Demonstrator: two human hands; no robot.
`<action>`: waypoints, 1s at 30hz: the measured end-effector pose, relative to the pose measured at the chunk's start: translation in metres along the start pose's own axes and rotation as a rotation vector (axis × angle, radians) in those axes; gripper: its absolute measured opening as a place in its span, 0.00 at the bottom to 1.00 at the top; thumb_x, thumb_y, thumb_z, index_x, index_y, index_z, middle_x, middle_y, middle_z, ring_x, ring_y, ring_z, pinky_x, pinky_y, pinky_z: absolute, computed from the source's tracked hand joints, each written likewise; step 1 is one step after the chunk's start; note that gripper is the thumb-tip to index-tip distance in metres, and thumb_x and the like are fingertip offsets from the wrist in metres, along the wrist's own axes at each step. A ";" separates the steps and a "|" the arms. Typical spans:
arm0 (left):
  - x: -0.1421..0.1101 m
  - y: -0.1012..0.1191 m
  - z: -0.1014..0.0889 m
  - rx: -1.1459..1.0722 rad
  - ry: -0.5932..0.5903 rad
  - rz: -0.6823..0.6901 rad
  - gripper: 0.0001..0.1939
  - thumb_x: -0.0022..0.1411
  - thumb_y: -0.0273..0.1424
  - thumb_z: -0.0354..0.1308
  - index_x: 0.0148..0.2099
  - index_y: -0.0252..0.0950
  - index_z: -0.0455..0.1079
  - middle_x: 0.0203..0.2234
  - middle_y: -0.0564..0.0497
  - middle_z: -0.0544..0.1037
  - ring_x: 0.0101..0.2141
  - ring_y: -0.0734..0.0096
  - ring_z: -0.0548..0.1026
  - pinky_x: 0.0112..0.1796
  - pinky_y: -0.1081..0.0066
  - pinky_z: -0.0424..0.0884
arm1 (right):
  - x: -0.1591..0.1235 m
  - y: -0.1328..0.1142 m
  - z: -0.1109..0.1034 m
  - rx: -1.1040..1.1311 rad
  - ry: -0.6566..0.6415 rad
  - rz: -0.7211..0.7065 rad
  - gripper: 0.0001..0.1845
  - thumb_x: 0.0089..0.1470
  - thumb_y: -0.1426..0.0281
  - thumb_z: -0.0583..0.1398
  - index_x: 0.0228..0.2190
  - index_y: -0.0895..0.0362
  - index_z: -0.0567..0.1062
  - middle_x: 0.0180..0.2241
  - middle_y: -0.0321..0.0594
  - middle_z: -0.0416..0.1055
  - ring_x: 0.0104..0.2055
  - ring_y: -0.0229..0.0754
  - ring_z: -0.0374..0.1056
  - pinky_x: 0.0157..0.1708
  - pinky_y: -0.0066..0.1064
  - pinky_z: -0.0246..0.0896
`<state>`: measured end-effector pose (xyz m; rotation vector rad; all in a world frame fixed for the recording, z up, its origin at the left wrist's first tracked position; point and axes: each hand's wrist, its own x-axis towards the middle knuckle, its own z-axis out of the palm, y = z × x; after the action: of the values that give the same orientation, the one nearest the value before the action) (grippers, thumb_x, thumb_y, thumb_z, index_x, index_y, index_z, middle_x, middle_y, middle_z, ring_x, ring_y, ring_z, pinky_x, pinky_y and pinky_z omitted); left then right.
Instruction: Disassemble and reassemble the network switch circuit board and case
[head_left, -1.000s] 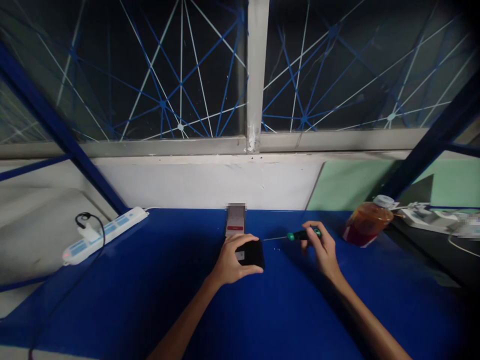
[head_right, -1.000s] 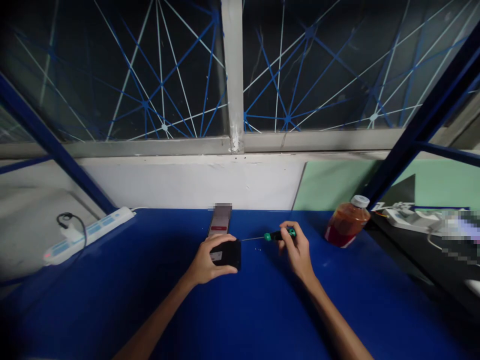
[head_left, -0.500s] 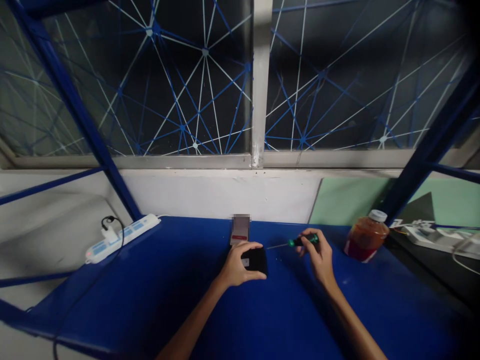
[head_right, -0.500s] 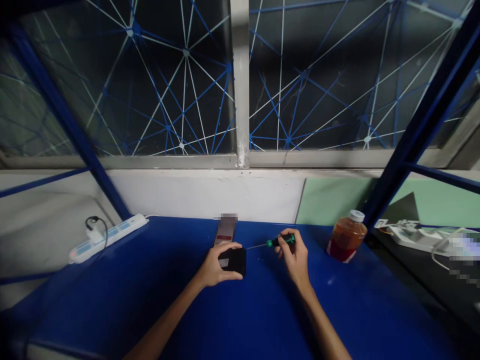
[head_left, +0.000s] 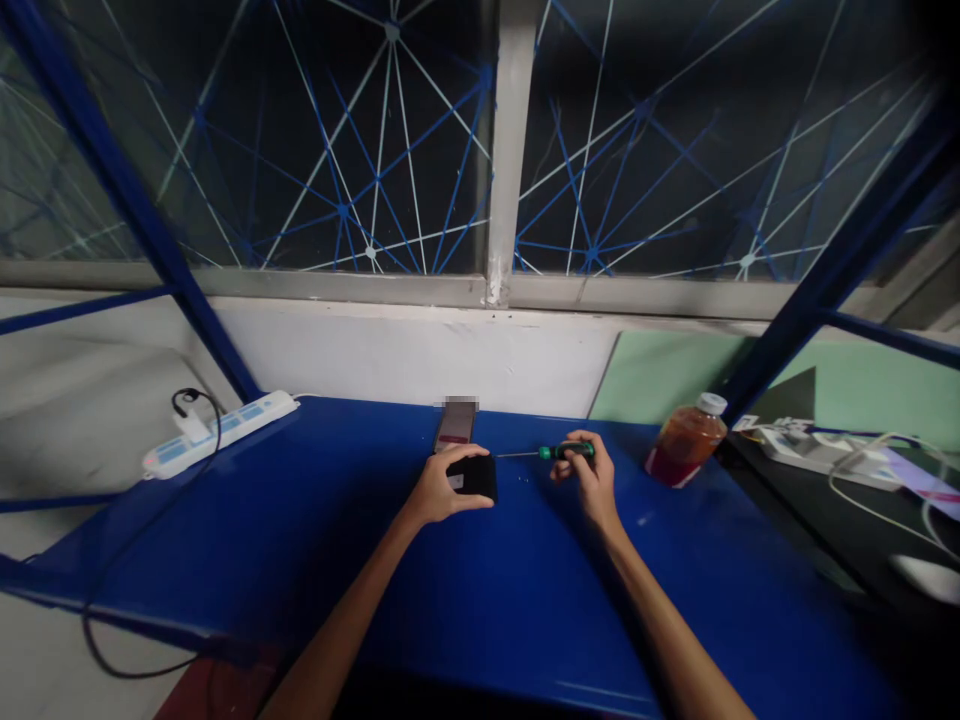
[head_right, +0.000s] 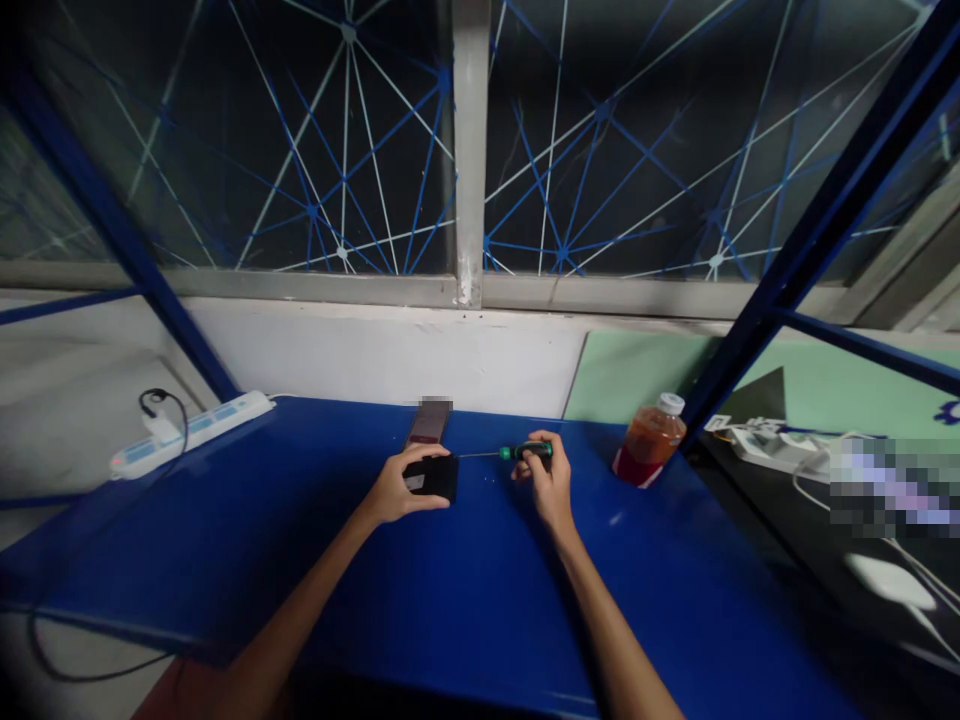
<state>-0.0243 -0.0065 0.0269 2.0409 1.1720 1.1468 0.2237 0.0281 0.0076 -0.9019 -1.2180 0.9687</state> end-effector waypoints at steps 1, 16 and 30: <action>-0.002 0.000 -0.001 0.005 0.001 0.000 0.30 0.42 0.38 0.70 0.49 0.39 0.70 0.46 0.46 0.74 0.47 0.57 0.71 0.50 0.54 0.67 | 0.000 0.000 0.000 0.018 -0.012 0.011 0.14 0.53 0.63 0.58 0.40 0.53 0.62 0.18 0.26 0.65 0.17 0.38 0.67 0.18 0.28 0.62; -0.015 0.005 -0.004 0.021 -0.121 0.042 0.31 0.42 0.38 0.71 0.51 0.41 0.69 0.46 0.47 0.74 0.47 0.56 0.71 0.50 0.55 0.67 | -0.002 -0.018 0.002 -0.031 -0.047 0.030 0.17 0.52 0.59 0.61 0.39 0.55 0.65 0.15 0.27 0.65 0.15 0.39 0.67 0.17 0.27 0.61; -0.017 -0.005 0.005 0.103 -0.088 0.055 0.32 0.39 0.38 0.72 0.49 0.41 0.70 0.43 0.48 0.75 0.44 0.57 0.72 0.47 0.59 0.68 | -0.001 -0.009 -0.001 -0.193 -0.031 0.013 0.17 0.49 0.57 0.63 0.33 0.57 0.68 0.14 0.28 0.64 0.10 0.35 0.60 0.10 0.24 0.53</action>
<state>-0.0269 -0.0186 0.0139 2.1901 1.1598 1.0301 0.2258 0.0246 0.0153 -1.0505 -1.3501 0.8889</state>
